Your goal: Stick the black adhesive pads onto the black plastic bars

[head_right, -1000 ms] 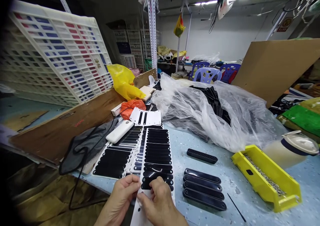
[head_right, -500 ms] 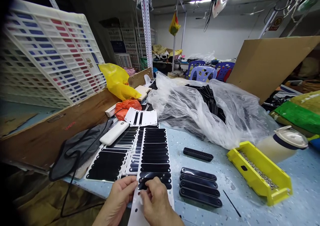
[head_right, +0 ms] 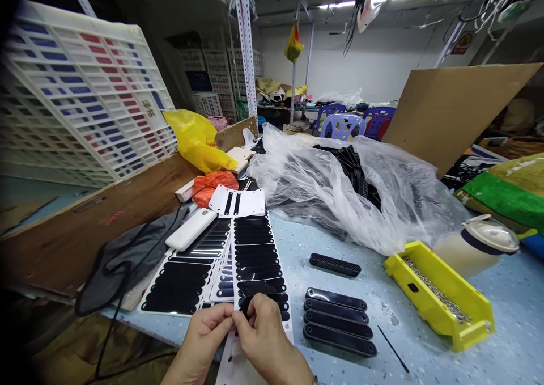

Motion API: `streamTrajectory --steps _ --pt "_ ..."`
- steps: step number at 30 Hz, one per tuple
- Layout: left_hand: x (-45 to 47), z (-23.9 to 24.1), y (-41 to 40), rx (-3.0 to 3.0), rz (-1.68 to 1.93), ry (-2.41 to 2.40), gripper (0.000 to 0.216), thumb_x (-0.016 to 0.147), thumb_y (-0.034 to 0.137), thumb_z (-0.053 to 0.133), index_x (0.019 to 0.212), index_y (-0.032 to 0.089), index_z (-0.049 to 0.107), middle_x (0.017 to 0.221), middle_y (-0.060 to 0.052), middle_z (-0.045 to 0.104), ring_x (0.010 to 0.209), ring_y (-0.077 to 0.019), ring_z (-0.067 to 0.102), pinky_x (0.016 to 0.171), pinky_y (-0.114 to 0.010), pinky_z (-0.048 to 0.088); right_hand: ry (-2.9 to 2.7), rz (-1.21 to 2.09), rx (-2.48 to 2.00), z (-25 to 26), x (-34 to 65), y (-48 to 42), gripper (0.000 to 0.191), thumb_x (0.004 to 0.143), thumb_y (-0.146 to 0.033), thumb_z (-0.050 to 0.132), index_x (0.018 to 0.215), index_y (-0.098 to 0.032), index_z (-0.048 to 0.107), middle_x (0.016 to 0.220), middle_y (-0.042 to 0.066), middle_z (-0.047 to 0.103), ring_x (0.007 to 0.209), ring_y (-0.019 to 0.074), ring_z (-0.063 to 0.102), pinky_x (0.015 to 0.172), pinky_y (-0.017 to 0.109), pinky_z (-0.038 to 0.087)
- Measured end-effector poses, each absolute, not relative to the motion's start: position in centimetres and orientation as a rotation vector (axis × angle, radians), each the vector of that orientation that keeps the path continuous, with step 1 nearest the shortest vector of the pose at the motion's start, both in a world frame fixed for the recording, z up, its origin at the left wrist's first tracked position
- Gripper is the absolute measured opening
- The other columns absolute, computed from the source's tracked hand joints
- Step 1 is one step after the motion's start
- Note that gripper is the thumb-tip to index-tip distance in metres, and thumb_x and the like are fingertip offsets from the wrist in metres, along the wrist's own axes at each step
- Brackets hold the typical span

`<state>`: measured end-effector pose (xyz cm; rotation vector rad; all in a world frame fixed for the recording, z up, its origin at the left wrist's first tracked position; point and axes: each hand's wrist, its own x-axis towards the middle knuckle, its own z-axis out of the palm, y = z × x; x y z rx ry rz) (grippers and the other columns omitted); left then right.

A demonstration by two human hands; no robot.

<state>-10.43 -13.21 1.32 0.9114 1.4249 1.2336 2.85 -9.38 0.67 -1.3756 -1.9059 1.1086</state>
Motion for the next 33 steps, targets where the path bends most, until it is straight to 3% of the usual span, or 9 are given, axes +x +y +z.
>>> streamTrajectory --steps 5,10,17,23,26,29,31,33 --pt "-10.4 1.1 -12.9 0.799 1.27 1.398 0.017 0.066 0.029 0.075 0.058 0.014 0.071 0.054 -0.001 0.062 0.055 -0.0137 0.051 0.054 -0.021 0.039 -1.83 1.193 -1.279 0.9 3.3 -9.1 0.023 0.085 -0.034 0.053 0.069 -0.019 0.056 0.061 0.001 0.057 0.059 0.0154 0.054 0.052 0.024 0.039" --pt "-11.4 -0.1 -12.7 0.701 1.284 1.449 0.016 0.062 0.03 0.077 0.062 0.015 0.072 0.053 -0.001 0.064 0.051 -0.0142 0.053 0.052 -0.022 0.041 -1.557 1.482 -1.217 0.2 3.4 -8.8 0.03 0.084 -0.045 0.051 0.07 -0.018 0.055 0.057 0.002 0.059 0.052 0.0166 0.059 0.046 0.025 0.044" --pt "-13.9 -1.6 -11.5 0.779 1.307 1.67 0.016 0.057 0.032 0.075 0.059 0.017 0.071 0.051 -0.001 0.066 0.056 -0.0205 0.062 0.056 -0.026 0.048 -1.603 1.171 -1.264 3.5 12.2 -10.2 0.042 0.084 -0.056 0.056 0.068 -0.019 0.066 0.054 0.004 0.065 0.05 0.0166 0.061 0.045 0.024 0.048" --pt "-14.3 -0.4 -11.5 0.825 1.372 1.934 0.02 0.052 0.031 0.073 0.069 0.021 0.075 0.058 -0.004 0.072 0.064 -0.0269 0.067 0.061 -0.03 0.049 -1.404 1.135 -1.278 6.9 21.9 -10.0 0.033 0.074 -0.051 0.073 0.073 -0.018 0.074 0.054 0.007 0.066 0.044 0.0211 0.064 0.038 0.026 0.052" --pt "-13.0 1.9 -12.2 1.018 1.459 2.194 0.021 0.056 0.029 0.074 0.076 0.024 0.077 0.059 -0.002 0.07 0.054 -0.021 0.059 0.053 -0.026 0.043 -1.401 1.034 -1.285 7.4 22.9 -10.0 0.037 0.072 -0.054 0.074 0.079 -0.018 0.078 0.054 0.007 0.068 0.043 0.0223 0.065 0.036 0.026 0.054" --pt "-9.5 4.5 -12.2 1.137 1.468 1.995 0.013 0.06 0.036 0.077 0.061 0.023 0.072 0.047 0.001 0.059 0.043 -0.014 0.048 0.045 -0.023 0.035 -1.466 0.928 -1.248 7.5 22.5 -10.0 0.035 0.076 -0.052 0.071 0.082 -0.019 0.079 0.06 0.008 0.071 0.048 0.0219 0.067 0.041 0.027 0.058" --pt "-6.4 5.7 -11.6 1.064 1.327 1.609 0.036 0.067 0.049 0.073 0.049 0.02 0.063 0.043 -0.001 0.055 0.039 -0.0131 0.048 0.04 -0.022 0.032 -1.548 0.814 -1.176 7.5 22.2 -10.1 0.024 0.081 -0.043 0.069 0.086 -0.021 0.079 0.062 0.006 0.072 0.048 0.0193 0.067 0.045 0.026 0.059" --pt "-3.6 6.4 -10.6 0.848 1.129 1.331 0.045 0.071 0.059 0.066 0.054 0.017 0.063 0.046 -0.006 0.062 0.036 -0.014 0.051 0.036 -0.021 0.027 -1.645 0.72 -1.088 7.5 22.0 -10.3 0.016 0.084 -0.033 0.067 0.093 -0.025 0.078 0.064 0.004 0.072 0.05 0.0172 0.066 0.048 0.024 0.058"
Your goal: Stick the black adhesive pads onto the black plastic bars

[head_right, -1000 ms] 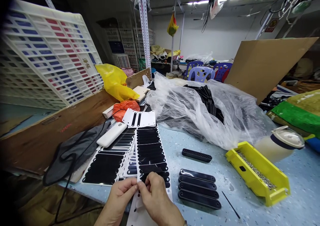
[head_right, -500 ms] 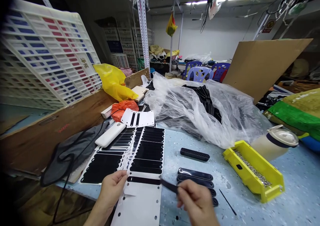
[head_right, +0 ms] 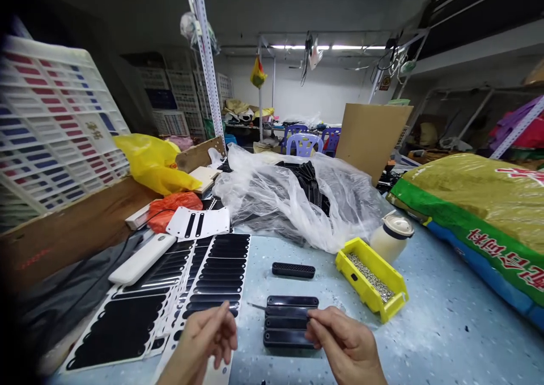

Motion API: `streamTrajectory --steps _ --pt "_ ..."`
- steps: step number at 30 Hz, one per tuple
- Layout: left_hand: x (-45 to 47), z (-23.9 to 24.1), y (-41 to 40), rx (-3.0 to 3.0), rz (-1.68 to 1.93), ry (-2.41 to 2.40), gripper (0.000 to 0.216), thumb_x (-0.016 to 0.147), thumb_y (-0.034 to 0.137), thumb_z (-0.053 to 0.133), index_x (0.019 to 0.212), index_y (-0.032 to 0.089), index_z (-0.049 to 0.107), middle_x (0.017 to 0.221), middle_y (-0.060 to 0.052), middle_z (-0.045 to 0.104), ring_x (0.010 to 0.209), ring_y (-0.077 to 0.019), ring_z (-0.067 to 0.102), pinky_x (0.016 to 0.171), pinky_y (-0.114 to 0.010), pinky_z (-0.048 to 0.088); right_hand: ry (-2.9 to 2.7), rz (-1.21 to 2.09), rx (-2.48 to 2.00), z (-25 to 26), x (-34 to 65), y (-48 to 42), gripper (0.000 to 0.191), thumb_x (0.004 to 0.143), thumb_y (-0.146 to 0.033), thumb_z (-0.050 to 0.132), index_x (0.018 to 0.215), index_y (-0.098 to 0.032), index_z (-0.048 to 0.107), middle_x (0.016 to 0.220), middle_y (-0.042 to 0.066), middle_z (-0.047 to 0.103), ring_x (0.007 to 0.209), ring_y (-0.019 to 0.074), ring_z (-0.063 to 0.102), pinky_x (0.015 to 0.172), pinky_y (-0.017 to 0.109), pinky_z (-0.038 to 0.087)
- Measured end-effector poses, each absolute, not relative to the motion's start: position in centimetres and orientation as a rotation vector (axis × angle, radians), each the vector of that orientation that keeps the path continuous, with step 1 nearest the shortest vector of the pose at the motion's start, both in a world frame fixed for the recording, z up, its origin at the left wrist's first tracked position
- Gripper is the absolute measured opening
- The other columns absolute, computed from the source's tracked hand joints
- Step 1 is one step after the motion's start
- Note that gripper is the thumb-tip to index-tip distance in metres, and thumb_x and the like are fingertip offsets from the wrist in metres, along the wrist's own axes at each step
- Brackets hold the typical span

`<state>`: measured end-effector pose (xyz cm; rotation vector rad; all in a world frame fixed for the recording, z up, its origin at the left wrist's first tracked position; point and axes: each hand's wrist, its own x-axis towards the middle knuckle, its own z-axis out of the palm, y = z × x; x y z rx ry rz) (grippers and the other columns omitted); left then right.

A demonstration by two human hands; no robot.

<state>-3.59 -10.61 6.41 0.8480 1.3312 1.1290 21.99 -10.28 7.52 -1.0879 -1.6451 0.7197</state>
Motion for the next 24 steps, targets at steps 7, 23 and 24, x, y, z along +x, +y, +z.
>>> streamTrajectory --steps 7,23,24 --pt "-0.7 6.4 -7.8 0.711 1.023 1.047 0.039 0.071 0.051 0.069 0.059 0.017 0.056 0.046 -0.005 0.064 0.034 -0.0098 0.05 0.035 -0.018 0.024 -1.633 0.553 -0.945 6.9 21.8 -11.4 0.021 0.089 -0.026 0.063 0.106 -0.031 0.074 0.07 0.003 0.07 0.06 0.0174 0.065 0.056 0.026 0.055" --pt "-0.8 6.6 -5.6 0.856 1.193 1.104 0.025 0.061 0.03 0.076 0.073 0.014 0.061 0.047 0.002 0.06 0.036 -0.0088 0.051 0.035 -0.016 0.032 -1.835 0.478 -1.147 9.0 26.8 -10.2 0.027 0.083 -0.029 0.068 0.109 -0.025 0.073 0.094 0.007 0.077 0.062 0.0187 0.072 0.06 0.027 0.063" --pt "-0.9 6.7 -5.2 0.872 1.202 1.123 0.025 0.06 0.031 0.075 0.073 0.014 0.061 0.046 0.003 0.059 0.036 -0.009 0.051 0.035 -0.016 0.033 -1.802 0.422 -1.184 8.9 27.3 -9.7 0.024 0.082 -0.03 0.069 0.105 -0.024 0.074 0.093 0.007 0.077 0.062 0.0188 0.072 0.059 0.027 0.063"
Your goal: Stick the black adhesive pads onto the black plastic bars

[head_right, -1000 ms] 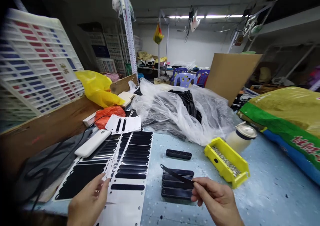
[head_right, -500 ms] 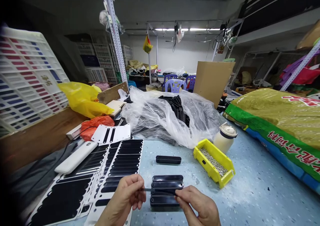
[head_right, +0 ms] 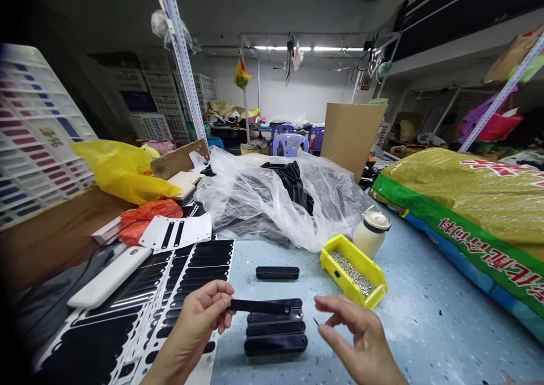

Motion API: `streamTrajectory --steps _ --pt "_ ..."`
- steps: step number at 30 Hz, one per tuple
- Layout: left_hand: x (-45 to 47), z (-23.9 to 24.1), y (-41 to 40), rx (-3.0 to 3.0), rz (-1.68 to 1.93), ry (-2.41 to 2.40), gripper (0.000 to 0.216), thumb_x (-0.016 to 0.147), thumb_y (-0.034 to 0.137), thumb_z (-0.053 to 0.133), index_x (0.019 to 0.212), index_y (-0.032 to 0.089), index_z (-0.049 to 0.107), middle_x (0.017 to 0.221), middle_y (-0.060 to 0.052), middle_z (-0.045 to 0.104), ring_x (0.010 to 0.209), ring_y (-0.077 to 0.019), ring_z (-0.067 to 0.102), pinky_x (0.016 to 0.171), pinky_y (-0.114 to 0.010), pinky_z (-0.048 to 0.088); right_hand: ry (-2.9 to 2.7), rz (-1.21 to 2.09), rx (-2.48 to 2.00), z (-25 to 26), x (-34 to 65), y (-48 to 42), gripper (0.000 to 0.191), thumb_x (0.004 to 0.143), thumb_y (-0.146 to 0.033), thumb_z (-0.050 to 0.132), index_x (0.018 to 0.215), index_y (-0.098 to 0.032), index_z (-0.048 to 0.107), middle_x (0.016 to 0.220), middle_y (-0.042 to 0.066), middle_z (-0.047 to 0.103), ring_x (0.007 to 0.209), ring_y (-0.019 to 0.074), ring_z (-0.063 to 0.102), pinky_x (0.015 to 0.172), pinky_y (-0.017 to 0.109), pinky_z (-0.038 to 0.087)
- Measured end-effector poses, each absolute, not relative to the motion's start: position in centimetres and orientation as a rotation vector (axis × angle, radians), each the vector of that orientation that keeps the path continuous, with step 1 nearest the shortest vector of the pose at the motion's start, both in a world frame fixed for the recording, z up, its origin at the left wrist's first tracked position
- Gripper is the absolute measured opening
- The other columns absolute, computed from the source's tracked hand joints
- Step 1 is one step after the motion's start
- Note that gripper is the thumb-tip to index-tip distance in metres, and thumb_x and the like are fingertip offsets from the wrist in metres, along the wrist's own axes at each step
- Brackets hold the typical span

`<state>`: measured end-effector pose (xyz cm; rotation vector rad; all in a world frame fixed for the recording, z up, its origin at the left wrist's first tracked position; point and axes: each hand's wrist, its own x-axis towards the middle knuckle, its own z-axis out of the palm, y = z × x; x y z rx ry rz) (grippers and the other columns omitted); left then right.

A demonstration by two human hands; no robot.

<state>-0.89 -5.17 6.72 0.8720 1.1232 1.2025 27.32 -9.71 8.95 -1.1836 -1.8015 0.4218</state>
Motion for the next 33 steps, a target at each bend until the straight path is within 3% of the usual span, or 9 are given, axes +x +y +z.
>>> streamTrajectory --steps 4,11,18,27,33 --pt "-0.6 7.3 -3.6 0.935 1.213 1.154 0.026 0.058 0.032 0.073 0.073 0.014 0.061 0.044 0.004 0.057 0.036 -0.0094 0.051 0.036 -0.017 0.036 -1.814 0.141 -1.138 8.7 27.6 -7.1 0.014 0.082 -0.028 0.071 0.094 -0.023 0.076 0.092 0.008 0.077 0.079 0.0232 0.073 0.07 0.031 0.062" --pt "1.6 7.5 -1.3 1.013 1.184 1.155 0.022 0.059 0.031 0.068 0.07 0.015 0.059 0.041 0.004 0.056 0.035 -0.0086 0.05 0.036 -0.017 0.036 -2.215 0.027 -1.03 7.9 24.2 -3.1 0.027 0.081 -0.022 0.074 0.108 -0.02 0.07 0.104 0.011 0.073 0.094 0.0278 0.066 0.084 0.044 0.054" --pt "2.6 6.6 1.1 0.988 1.133 1.111 0.021 0.058 0.03 0.068 0.07 0.015 0.058 0.045 0.003 0.059 0.035 -0.0088 0.051 0.035 -0.017 0.036 -2.349 0.129 -1.261 6.3 23.5 -0.3 0.015 0.079 -0.013 0.074 0.093 -0.019 0.073 0.079 0.005 0.071 0.077 0.0229 0.062 0.07 0.034 0.048" --pt "1.9 4.6 3.2 1.05 1.008 1.309 0.04 0.061 0.042 0.068 0.086 0.012 0.064 0.055 -0.002 0.066 0.031 -0.0147 0.057 0.027 -0.018 0.024 -2.204 0.412 -1.246 5.1 24.3 1.5 0.012 0.082 -0.018 0.069 0.092 -0.016 0.076 0.074 0.005 0.071 0.07 0.0195 0.065 0.064 0.029 0.048" --pt "-0.2 2.5 4.5 1.324 1.081 1.488 0.033 0.066 0.033 0.06 0.09 0.013 0.071 0.059 0.0 0.066 0.041 -0.0142 0.059 0.044 -0.025 0.044 -2.097 0.488 -1.358 4.5 26.8 2.6 0.014 0.086 -0.027 0.066 0.09 -0.018 0.076 0.083 0.007 0.073 0.076 0.0221 0.067 0.069 0.033 0.052"
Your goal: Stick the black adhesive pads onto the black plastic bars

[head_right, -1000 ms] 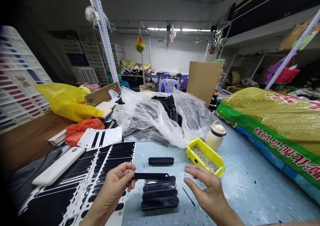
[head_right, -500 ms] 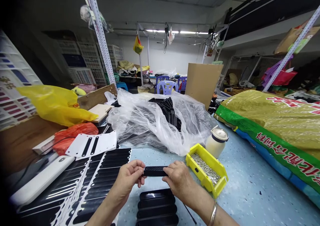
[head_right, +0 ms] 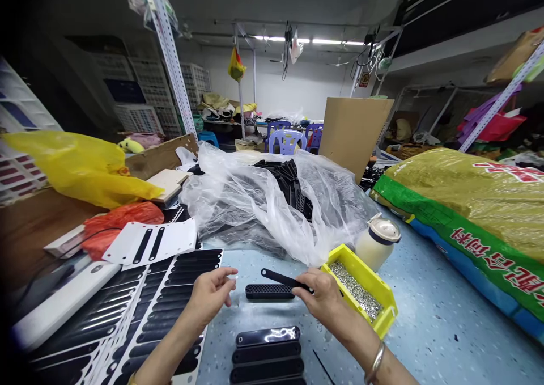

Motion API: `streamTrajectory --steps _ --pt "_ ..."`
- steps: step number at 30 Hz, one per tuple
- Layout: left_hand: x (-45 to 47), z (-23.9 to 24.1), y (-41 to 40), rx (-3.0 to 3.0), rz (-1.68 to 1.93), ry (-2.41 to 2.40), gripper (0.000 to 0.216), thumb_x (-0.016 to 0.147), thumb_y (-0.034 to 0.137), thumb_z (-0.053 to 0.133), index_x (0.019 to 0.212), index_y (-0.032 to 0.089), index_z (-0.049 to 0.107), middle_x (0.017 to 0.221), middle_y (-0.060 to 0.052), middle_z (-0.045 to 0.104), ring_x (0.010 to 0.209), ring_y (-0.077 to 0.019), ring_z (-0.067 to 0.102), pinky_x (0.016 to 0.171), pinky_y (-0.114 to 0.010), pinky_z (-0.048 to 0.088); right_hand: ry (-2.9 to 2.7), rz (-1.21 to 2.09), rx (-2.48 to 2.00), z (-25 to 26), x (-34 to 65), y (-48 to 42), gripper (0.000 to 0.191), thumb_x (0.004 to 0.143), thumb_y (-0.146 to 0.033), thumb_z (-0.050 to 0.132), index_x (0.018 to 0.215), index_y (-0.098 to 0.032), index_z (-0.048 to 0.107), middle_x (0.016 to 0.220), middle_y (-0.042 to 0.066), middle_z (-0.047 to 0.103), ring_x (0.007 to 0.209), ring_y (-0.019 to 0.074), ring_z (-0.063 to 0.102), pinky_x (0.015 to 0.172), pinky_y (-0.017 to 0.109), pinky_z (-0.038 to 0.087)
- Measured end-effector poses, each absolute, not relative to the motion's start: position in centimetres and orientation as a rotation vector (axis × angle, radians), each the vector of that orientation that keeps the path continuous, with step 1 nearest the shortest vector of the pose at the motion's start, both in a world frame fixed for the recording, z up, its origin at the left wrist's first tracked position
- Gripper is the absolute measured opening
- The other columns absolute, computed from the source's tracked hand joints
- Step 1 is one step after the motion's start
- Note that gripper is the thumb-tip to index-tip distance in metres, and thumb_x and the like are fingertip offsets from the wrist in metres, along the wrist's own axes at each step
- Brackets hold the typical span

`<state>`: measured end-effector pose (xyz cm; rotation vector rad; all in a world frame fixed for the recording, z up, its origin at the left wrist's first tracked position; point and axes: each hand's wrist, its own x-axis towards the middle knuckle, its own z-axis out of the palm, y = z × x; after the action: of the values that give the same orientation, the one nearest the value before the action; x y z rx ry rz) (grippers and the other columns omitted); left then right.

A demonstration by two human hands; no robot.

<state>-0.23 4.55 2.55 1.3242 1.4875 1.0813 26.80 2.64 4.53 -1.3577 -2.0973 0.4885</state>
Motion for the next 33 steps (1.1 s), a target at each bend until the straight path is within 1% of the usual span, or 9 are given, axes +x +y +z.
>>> streamTrajectory --steps 3,5,8,11,13,18,23,29,33 --pt "-0.4 1.6 4.7 1.526 0.997 1.508 0.038 0.06 0.02 0.062 0.095 0.013 0.074 0.076 -0.005 0.072 0.059 -0.0173 0.065 0.059 -0.029 0.049 -2.011 0.586 -1.411 3.9 27.4 3.7 0.015 0.081 -0.026 0.069 0.092 -0.019 0.077 0.094 0.009 0.075 0.085 0.0254 0.069 0.079 0.037 0.054" --pt "0.1 1.0 4.8 1.544 0.901 1.511 0.046 0.055 0.013 0.062 0.1 0.013 0.074 0.083 -0.006 0.074 0.059 -0.0162 0.063 0.063 -0.029 0.048 -1.973 0.684 -1.442 3.5 27.0 4.3 0.016 0.079 -0.024 0.07 0.092 -0.018 0.077 0.094 0.009 0.076 0.087 0.0263 0.069 0.081 0.038 0.054" --pt "1.0 0.2 4.9 1.478 0.827 1.476 0.048 0.053 0.009 0.062 0.1 0.012 0.074 0.072 -0.001 0.071 0.051 -0.0128 0.056 0.058 -0.027 0.044 -1.984 0.798 -1.456 3.0 25.7 4.7 0.016 0.078 -0.023 0.07 0.091 -0.018 0.077 0.093 0.008 0.076 0.088 0.0256 0.07 0.081 0.036 0.054" --pt "1.3 -0.6 4.9 1.441 0.815 1.432 0.03 0.057 0.012 0.062 0.083 0.013 0.076 0.05 0.005 0.057 0.046 -0.0117 0.049 0.051 -0.024 0.037 -2.045 0.82 -1.451 2.6 24.9 4.3 0.014 0.079 -0.021 0.069 0.09 -0.018 0.077 0.091 0.007 0.076 0.086 0.0247 0.069 0.08 0.035 0.053" --pt "1.0 -0.9 4.6 1.419 0.817 1.406 0.022 0.059 0.013 0.061 0.077 0.014 0.075 0.045 0.007 0.05 0.044 -0.0111 0.047 0.049 -0.023 0.034 -2.083 0.821 -1.438 2.4 24.7 3.8 0.014 0.08 -0.021 0.067 0.09 -0.018 0.077 0.089 0.007 0.076 0.084 0.024 0.069 0.079 0.035 0.053" --pt "0.2 -1.2 3.4 1.223 0.86 1.31 0.024 0.053 0.011 0.063 0.075 0.014 0.073 0.043 0.008 0.05 0.04 -0.0089 0.042 0.043 -0.021 0.031 -2.158 0.778 -1.359 2.6 24.4 2.3 0.015 0.083 -0.021 0.065 0.093 -0.018 0.076 0.088 0.007 0.075 0.082 0.022 0.069 0.075 0.032 0.054" --pt "0.1 -1.6 3.2 1.118 0.918 1.266 0.025 0.054 0.013 0.065 0.077 0.013 0.074 0.044 0.007 0.054 0.038 -0.0091 0.045 0.041 -0.021 0.036 -2.214 0.716 -1.357 2.6 23.7 2.1 0.015 0.083 -0.017 0.066 0.094 -0.018 0.075 0.089 0.008 0.075 0.082 0.0218 0.069 0.075 0.03 0.053" --pt "0.1 -1.7 3.1 1.118 0.918 1.255 0.025 0.054 0.012 0.065 0.078 0.013 0.075 0.044 0.006 0.055 0.037 -0.009 0.048 0.042 -0.022 0.039 -2.329 0.696 -1.374 2.4 23.5 2.4 0.011 0.085 -0.015 0.064 0.087 -0.018 0.075 0.082 0.006 0.072 0.076 0.0192 0.066 0.069 0.027 0.05" --pt "0.1 -1.6 3.1 1.118 0.915 1.264 0.026 0.055 0.012 0.065 0.078 0.013 0.075 0.045 0.006 0.057 0.037 -0.0092 0.049 0.043 -0.022 0.039 -2.312 0.687 -1.379 2.4 23.3 2.3 0.011 0.085 -0.013 0.064 0.084 -0.017 0.074 0.084 0.006 0.072 0.077 0.0191 0.066 0.071 0.027 0.049"
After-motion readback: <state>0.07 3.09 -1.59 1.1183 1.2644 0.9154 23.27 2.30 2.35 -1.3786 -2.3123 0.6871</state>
